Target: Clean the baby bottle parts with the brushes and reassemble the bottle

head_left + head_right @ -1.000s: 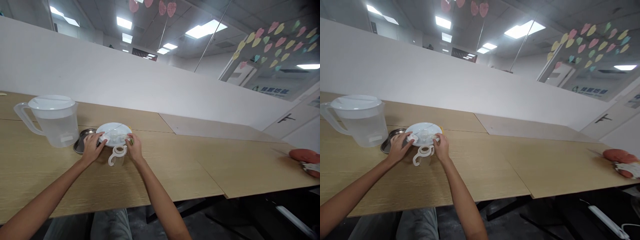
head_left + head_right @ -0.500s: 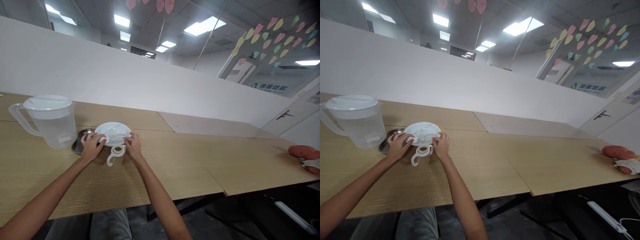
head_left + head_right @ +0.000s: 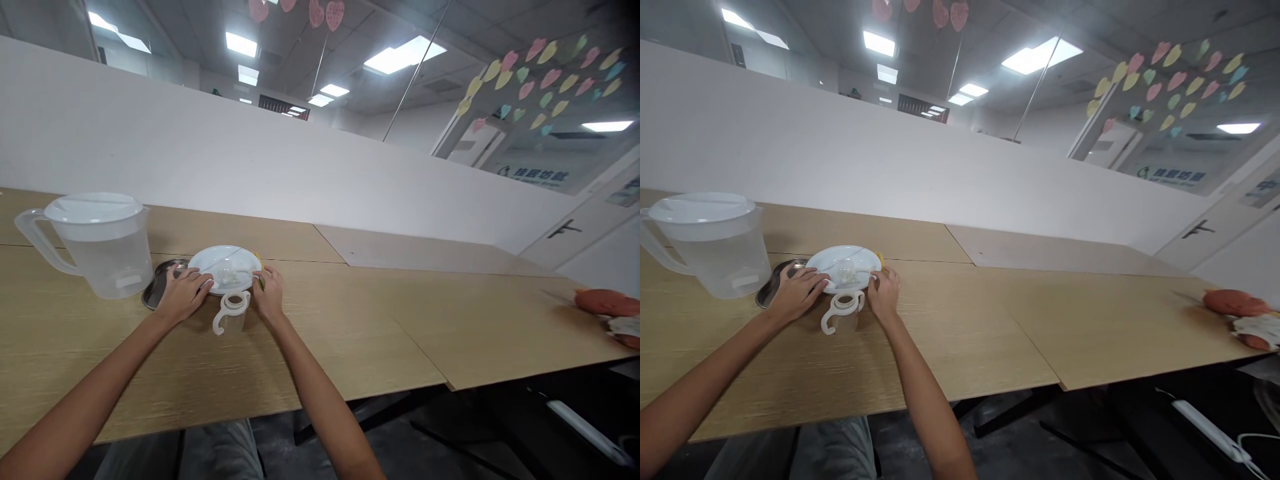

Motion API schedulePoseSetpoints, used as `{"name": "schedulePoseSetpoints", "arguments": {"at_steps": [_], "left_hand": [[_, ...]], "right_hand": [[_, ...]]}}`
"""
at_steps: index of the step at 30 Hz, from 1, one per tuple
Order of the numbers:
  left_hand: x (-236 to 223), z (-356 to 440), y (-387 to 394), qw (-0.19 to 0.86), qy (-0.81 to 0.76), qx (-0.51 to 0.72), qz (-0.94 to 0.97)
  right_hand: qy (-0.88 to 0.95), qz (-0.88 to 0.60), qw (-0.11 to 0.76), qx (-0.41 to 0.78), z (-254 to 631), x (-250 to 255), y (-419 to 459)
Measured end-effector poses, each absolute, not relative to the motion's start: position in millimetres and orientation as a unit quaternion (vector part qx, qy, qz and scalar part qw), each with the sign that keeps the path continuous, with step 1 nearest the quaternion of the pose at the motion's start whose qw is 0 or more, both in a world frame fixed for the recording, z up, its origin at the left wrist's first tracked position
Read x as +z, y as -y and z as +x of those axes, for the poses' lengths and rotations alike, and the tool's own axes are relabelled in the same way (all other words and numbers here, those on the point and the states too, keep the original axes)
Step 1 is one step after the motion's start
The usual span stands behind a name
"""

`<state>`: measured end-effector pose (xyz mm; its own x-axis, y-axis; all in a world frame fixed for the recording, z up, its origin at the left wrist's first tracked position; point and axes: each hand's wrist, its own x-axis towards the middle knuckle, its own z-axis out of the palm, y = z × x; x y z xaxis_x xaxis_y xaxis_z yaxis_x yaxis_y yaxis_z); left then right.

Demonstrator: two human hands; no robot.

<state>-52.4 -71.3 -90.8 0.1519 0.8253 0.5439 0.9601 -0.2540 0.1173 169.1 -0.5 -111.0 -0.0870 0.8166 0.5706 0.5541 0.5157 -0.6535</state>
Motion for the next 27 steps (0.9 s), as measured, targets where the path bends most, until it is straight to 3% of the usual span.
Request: {"name": "schedulePoseSetpoints", "arguments": {"at_steps": [9, 13, 16, 19, 23, 27], "left_hand": [[-97.4, -50.3, 72.3, 0.117, 0.585, -0.286, -0.75], [-89.9, -56.9, 78.6, 0.174, 0.579, -0.307, -0.735], [-71.3, -76.2, 90.3, 0.272, 0.594, -0.414, -0.634], [-51.5, -112.6, 102.5, 0.347, 0.625, -0.566, -0.411], [-39.4, -176.1, 109.7, 0.234, 0.681, -0.679, -0.143], [-38.0, -221.1, 103.8, 0.12, 0.703, -0.671, -0.201]], "right_hand": [[0.711, -0.466, 0.507, 0.143, 171.0, -114.7, -0.5], [0.711, -0.459, 0.512, 0.15, 172.0, -116.7, -0.4], [0.695, -0.443, 0.544, 0.157, 172.2, -117.3, 1.4], [0.67, -0.41, 0.599, 0.158, 171.9, -113.7, 8.6], [0.665, -0.314, 0.657, 0.166, 171.7, -103.2, 28.7], [0.763, -0.184, 0.608, 0.119, 167.6, -97.0, 48.3]]}}
